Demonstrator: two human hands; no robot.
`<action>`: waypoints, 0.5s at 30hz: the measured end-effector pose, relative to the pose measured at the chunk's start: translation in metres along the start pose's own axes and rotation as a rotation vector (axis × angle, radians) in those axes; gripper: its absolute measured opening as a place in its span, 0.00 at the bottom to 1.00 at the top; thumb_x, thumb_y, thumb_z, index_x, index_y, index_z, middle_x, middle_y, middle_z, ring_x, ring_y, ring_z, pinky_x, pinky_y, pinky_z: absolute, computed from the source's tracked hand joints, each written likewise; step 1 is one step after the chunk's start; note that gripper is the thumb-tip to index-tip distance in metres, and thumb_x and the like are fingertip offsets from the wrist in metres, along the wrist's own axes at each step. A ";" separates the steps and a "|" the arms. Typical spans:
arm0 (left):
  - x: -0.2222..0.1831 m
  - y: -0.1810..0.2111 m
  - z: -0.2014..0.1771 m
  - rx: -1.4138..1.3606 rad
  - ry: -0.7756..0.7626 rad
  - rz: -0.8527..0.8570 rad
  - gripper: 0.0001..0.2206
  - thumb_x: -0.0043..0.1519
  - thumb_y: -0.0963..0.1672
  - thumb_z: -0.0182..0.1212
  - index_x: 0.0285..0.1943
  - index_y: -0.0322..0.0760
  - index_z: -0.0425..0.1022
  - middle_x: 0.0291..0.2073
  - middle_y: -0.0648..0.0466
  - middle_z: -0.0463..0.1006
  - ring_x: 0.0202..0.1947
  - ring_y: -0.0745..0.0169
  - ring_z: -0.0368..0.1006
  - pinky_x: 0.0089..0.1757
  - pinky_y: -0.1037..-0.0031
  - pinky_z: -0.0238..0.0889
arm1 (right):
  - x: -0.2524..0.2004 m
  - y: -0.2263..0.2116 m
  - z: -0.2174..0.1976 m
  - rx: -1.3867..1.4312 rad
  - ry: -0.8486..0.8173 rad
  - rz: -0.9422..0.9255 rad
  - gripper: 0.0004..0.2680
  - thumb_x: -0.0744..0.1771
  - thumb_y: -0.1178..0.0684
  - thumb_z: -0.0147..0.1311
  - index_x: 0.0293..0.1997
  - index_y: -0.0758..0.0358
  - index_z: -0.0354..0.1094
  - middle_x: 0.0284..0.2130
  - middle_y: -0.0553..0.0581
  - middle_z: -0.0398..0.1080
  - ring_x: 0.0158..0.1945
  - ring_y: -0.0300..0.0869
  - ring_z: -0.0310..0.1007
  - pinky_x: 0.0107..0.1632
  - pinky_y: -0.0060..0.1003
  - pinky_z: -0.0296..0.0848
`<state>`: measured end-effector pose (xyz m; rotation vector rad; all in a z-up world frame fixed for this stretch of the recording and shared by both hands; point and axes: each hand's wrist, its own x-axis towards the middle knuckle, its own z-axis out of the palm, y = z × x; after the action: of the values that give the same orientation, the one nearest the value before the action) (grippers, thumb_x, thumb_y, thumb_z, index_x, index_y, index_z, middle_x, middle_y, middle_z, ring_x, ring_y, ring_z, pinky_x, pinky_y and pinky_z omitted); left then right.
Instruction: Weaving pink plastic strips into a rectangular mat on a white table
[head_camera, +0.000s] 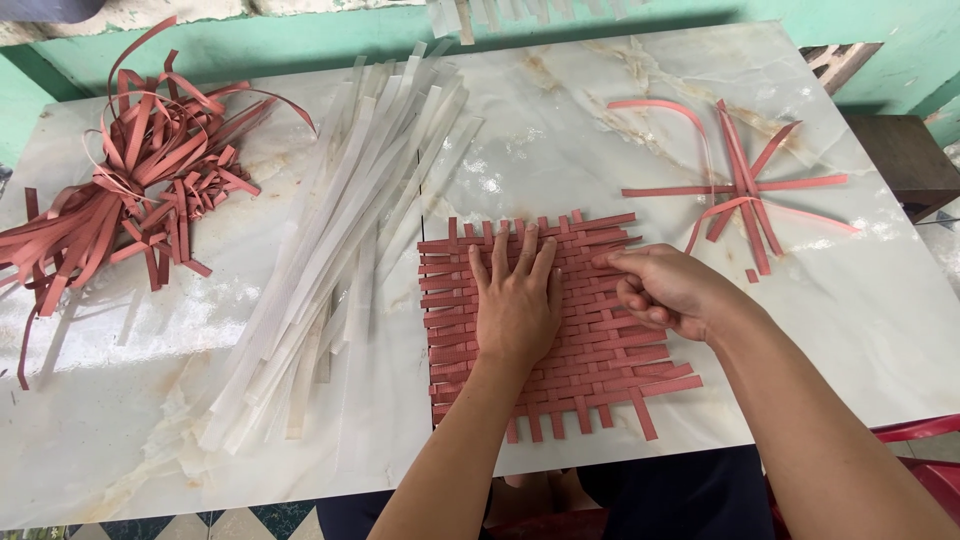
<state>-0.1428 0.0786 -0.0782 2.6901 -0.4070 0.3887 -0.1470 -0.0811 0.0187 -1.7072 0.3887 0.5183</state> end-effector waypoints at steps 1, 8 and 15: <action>0.000 0.000 0.000 0.001 0.003 0.001 0.19 0.66 0.48 0.43 0.65 0.46 0.66 0.66 0.51 0.64 0.70 0.42 0.50 0.62 0.38 0.34 | 0.000 0.001 -0.001 0.000 0.000 -0.003 0.18 0.69 0.52 0.40 0.59 0.79 0.59 0.09 0.52 0.52 0.06 0.33 0.47 0.10 0.26 0.46; -0.001 0.000 -0.006 -0.025 -0.005 -0.018 0.18 0.66 0.48 0.42 0.64 0.46 0.67 0.66 0.51 0.65 0.69 0.43 0.51 0.62 0.38 0.35 | -0.015 0.006 0.001 -0.077 -0.020 0.007 0.20 0.69 0.49 0.41 0.64 0.75 0.55 0.10 0.59 0.59 0.07 0.40 0.54 0.12 0.32 0.51; 0.000 0.001 -0.001 -0.031 0.024 -0.021 0.18 0.65 0.48 0.43 0.64 0.46 0.68 0.66 0.52 0.66 0.69 0.44 0.52 0.63 0.40 0.36 | -0.027 0.011 -0.002 -0.170 0.022 0.083 0.19 0.68 0.49 0.42 0.62 0.77 0.59 0.10 0.60 0.59 0.07 0.42 0.54 0.12 0.35 0.52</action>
<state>-0.1434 0.0787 -0.0767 2.6553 -0.3743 0.4051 -0.1752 -0.0858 0.0245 -1.8673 0.4432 0.6071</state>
